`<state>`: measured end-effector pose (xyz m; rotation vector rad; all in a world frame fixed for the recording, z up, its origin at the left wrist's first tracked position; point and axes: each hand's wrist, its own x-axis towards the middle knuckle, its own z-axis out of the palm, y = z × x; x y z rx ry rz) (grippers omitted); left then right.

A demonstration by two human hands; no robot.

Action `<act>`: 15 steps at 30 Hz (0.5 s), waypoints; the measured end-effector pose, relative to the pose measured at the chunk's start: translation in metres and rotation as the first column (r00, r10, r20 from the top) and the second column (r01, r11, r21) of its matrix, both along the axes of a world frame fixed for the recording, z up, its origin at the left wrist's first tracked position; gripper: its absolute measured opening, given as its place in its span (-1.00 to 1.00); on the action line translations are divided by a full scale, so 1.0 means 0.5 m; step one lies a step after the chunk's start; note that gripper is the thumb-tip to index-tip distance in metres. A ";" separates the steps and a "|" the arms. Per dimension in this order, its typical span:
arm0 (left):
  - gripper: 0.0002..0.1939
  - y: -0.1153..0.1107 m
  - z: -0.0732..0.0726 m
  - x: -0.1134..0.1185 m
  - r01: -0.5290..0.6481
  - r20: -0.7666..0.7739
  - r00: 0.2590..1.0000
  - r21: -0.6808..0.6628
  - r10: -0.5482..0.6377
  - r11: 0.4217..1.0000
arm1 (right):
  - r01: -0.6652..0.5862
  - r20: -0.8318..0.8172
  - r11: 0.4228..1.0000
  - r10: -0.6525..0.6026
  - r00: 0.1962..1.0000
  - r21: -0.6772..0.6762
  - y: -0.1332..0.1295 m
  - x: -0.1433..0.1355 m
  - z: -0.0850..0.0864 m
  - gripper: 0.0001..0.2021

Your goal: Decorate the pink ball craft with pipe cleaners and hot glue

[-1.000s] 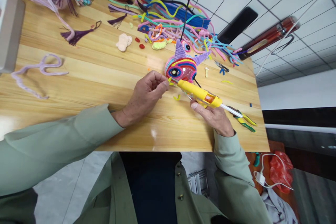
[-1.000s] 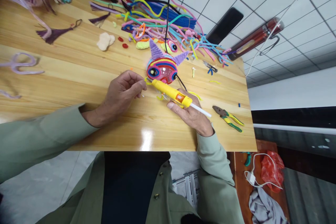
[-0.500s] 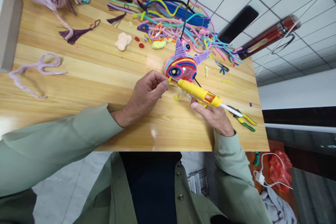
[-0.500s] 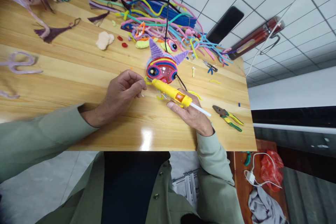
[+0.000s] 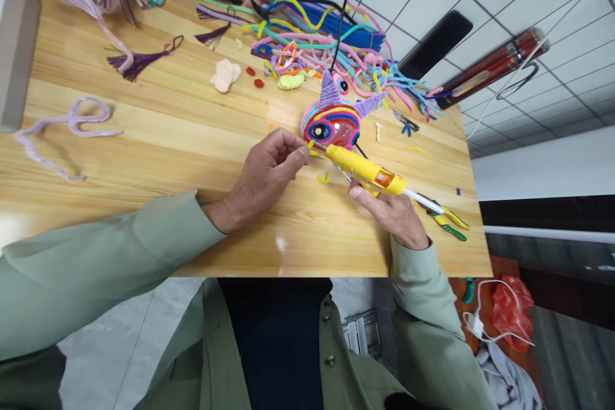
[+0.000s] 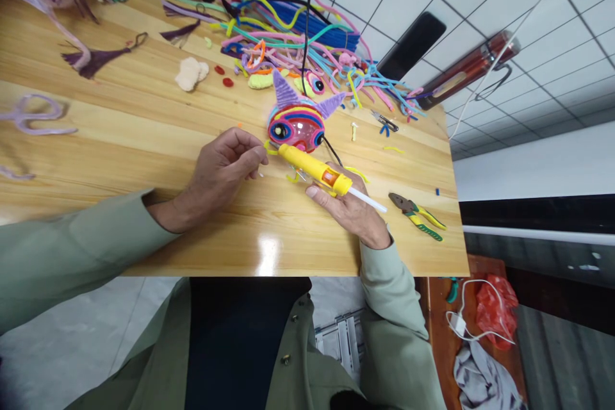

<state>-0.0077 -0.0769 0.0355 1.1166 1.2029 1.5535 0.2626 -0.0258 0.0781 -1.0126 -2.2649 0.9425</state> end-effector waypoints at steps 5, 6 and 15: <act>-0.83 0.002 0.000 -0.001 -0.006 0.009 1.000 -0.027 0.007 1.000 | 0.015 -0.015 1.000 -0.015 1.000 -0.007 0.002 0.001 -0.001 -0.69; -0.83 0.002 0.000 -0.001 -0.007 0.012 1.000 -0.030 0.008 1.000 | 0.017 -0.016 1.000 -0.017 1.000 -0.008 0.003 0.002 0.000 -0.69; -0.84 0.003 0.017 -0.003 0.026 0.089 0.996 -0.090 -0.018 0.996 | -0.014 -0.088 0.995 0.005 0.996 -0.103 0.003 -0.005 0.014 -0.63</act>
